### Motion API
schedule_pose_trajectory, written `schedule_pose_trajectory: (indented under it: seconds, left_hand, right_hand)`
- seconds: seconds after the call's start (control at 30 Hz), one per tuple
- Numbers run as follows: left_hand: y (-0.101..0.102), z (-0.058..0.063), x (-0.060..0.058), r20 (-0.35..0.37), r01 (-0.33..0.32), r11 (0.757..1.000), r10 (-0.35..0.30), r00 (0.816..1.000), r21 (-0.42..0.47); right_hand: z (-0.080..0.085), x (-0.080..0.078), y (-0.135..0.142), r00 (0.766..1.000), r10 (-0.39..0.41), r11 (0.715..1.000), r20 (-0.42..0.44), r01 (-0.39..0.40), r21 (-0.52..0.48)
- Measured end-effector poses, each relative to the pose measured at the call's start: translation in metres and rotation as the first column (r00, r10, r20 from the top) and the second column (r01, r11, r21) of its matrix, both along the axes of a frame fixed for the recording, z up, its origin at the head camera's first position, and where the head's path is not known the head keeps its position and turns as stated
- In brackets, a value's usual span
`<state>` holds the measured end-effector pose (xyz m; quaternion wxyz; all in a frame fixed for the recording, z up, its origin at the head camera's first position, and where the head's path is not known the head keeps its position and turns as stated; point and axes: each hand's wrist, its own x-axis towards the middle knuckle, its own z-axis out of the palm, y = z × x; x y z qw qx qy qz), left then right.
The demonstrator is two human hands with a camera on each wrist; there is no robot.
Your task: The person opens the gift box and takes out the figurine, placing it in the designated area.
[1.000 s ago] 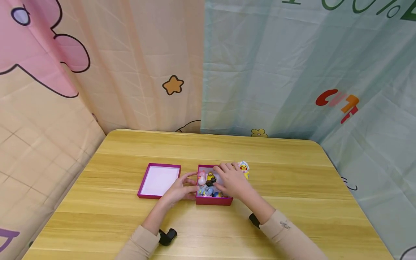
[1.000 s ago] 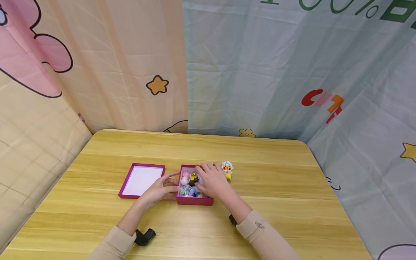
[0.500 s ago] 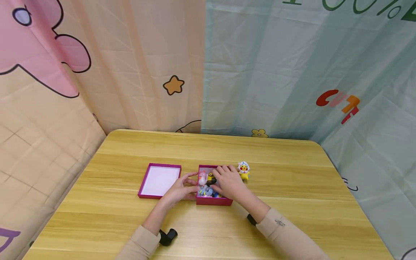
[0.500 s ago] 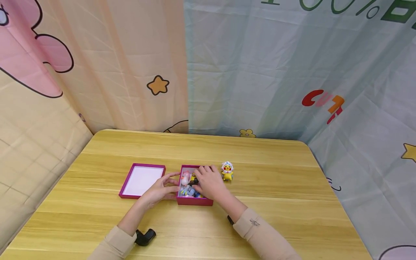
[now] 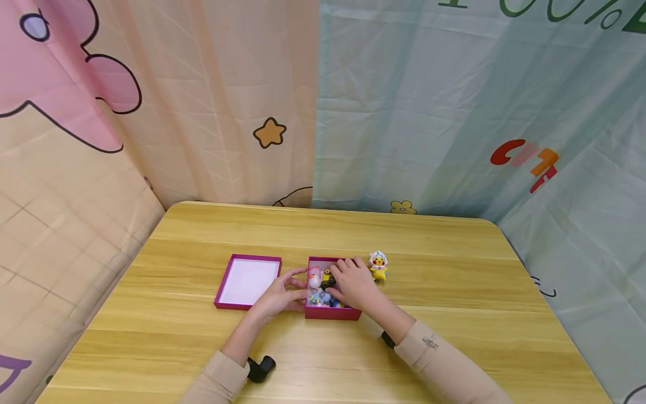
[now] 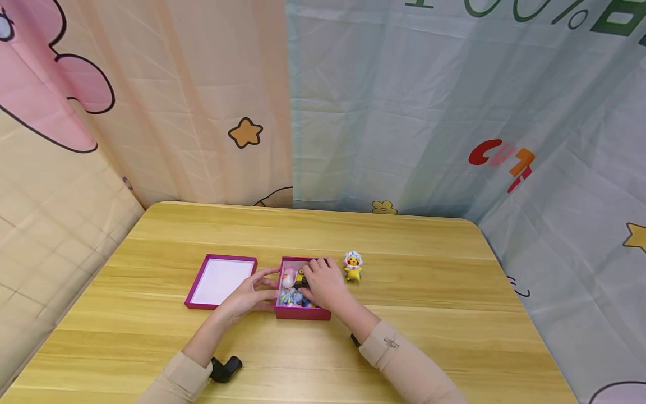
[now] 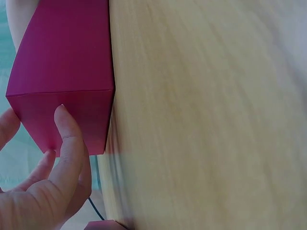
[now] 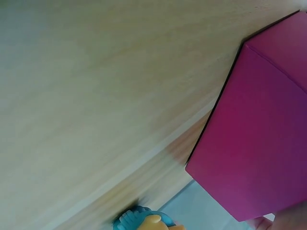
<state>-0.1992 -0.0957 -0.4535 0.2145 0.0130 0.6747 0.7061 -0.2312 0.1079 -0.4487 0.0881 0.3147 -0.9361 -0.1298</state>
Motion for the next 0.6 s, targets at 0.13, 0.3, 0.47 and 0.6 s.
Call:
schedule_pose_trajectory:
  seconds: [0.13, 0.3, 0.47, 0.6]
  left_hand:
    - [0.0005, 0.0005, 0.0002, 0.001, -0.005, 1.0, 0.005, 1.0, 0.0]
    - [0.0008, 0.0007, 0.0004, -0.001, -0.008, 1.0, 0.008, 1.0, -0.002]
    - [0.0006, 0.0008, 0.0005, -0.004, -0.007, 1.0, 0.007, 1.0, -0.006]
    - [0.0004, 0.0007, 0.0007, -0.003, -0.005, 1.0, 0.005, 1.0, -0.004]
  right_hand:
    - [-0.0007, 0.0003, -0.0004, 1.0, 0.004, 1.0, -0.016, -0.004, 0.006]
    - [-0.0019, 0.0001, -0.001, 0.999, 0.009, 1.0, -0.033, -0.008, 0.012]
    - [-0.0035, -0.0005, -0.0015, 1.0, 0.011, 1.0, -0.03, -0.011, 0.001]
    - [-0.0044, -0.0007, -0.0019, 1.0, 0.015, 1.0, -0.014, -0.015, -0.008]
